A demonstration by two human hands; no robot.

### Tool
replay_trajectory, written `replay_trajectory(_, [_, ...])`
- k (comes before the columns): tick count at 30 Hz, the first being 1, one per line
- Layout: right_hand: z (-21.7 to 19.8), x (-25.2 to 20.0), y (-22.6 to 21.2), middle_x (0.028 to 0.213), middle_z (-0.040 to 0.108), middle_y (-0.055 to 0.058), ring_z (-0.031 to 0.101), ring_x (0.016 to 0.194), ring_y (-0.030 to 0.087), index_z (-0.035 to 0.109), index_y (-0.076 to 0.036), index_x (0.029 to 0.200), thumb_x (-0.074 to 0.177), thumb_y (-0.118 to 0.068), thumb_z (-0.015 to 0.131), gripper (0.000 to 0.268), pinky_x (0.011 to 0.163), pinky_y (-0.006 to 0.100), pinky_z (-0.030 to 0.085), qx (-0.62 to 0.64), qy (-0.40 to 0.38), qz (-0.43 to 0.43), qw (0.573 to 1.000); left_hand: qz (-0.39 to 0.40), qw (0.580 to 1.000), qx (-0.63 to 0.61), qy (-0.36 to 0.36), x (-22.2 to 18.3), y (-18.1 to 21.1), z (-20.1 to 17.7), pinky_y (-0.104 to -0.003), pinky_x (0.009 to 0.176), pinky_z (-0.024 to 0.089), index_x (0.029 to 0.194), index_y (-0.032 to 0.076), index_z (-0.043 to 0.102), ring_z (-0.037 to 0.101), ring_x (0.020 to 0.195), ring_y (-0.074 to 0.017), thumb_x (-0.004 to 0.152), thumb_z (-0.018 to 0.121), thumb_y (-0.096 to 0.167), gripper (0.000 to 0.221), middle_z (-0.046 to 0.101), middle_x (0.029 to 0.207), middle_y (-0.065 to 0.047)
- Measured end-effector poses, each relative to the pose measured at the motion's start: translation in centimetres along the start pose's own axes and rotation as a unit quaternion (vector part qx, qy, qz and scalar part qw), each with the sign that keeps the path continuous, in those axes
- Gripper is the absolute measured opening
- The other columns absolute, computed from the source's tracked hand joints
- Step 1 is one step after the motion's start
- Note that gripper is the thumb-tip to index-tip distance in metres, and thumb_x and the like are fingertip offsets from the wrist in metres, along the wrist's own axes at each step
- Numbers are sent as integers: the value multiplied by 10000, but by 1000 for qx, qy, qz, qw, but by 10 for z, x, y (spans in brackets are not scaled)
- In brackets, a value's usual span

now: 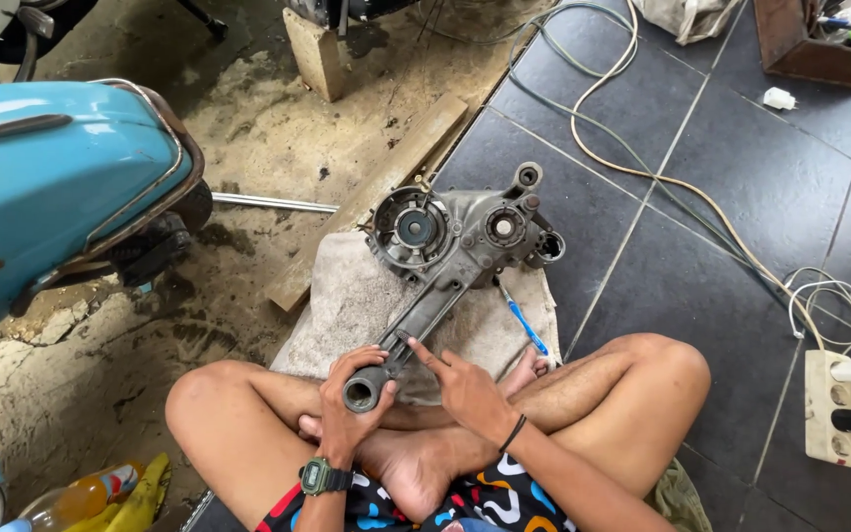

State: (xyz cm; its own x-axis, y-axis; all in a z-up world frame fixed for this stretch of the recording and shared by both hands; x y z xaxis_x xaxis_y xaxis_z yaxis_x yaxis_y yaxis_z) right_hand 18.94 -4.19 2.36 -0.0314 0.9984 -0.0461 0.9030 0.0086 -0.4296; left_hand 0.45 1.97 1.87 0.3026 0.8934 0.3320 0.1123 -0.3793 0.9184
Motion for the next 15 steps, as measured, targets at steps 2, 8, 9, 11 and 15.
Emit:
replay_trajectory(2, [11, 15, 31, 768, 506, 21, 436, 473, 181, 310, -325, 1585, 926, -30, 421, 731, 424, 300, 459, -15, 17, 20, 1000, -1, 1000, 4, 2, 2, 0, 1, -387, 1031, 497, 995, 50, 686, 691, 1120, -255, 678, 789, 96, 336, 761, 1063, -72])
replay_trajectory(8, [21, 11, 30, 765, 493, 18, 352, 457, 118, 325, -281, 1597, 919, 18, 393, 745, 368, 230, 442, -31, 33, 17, 999, 1, 1000, 6, -3, 1, -4, 2, -390, 1029, 503, 991, 51, 689, 690, 1123, -257, 684, 790, 110, 328, 761, 1061, -76])
replay_trajectory(9, [31, 3, 19, 840, 527, 48, 374, 454, 111, 295, -250, 1610, 875, 63, 409, 807, 362, 190, 476, -26, 6, -32, 999, -4, 1000, 11, -1, -3, -5, 1, -396, 1037, 500, 988, 52, 695, 691, 1128, -255, 685, 799, 124, 329, 763, 1060, -74])
replay_trajectory(11, [24, 10, 28, 791, 525, 14, 374, 463, 105, 243, -291, 1616, 906, 41, 428, 806, 375, 201, 466, -49, 9, -14, 999, -2, 1000, 13, 1, 0, -3, 1, -391, 1035, 502, 989, 50, 693, 692, 1122, -253, 685, 798, 117, 328, 762, 1068, -76])
replay_trajectory(15, [-18, 25, 43, 787, 574, 83, 578, 541, 296, 509, -254, 1494, 874, -19, 461, 665, 557, 432, 537, 3, 58, 99, 993, -3, 1000, 6, -1, 2, -2, 1, -391, 1034, 498, 995, 45, 686, 690, 1117, -254, 689, 795, 111, 331, 758, 1074, -83])
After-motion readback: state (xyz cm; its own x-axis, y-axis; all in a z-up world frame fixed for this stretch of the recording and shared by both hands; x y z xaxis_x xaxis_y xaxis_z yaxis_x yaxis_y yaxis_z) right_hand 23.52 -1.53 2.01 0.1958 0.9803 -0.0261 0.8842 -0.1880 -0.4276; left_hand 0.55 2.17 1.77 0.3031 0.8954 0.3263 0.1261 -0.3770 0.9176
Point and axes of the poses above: each hand's wrist, its own x-axis towards the middle knuckle, its own z-axis out of the palm, y = z × x, the point moved 3 cm from there along x, towards the middle knuckle
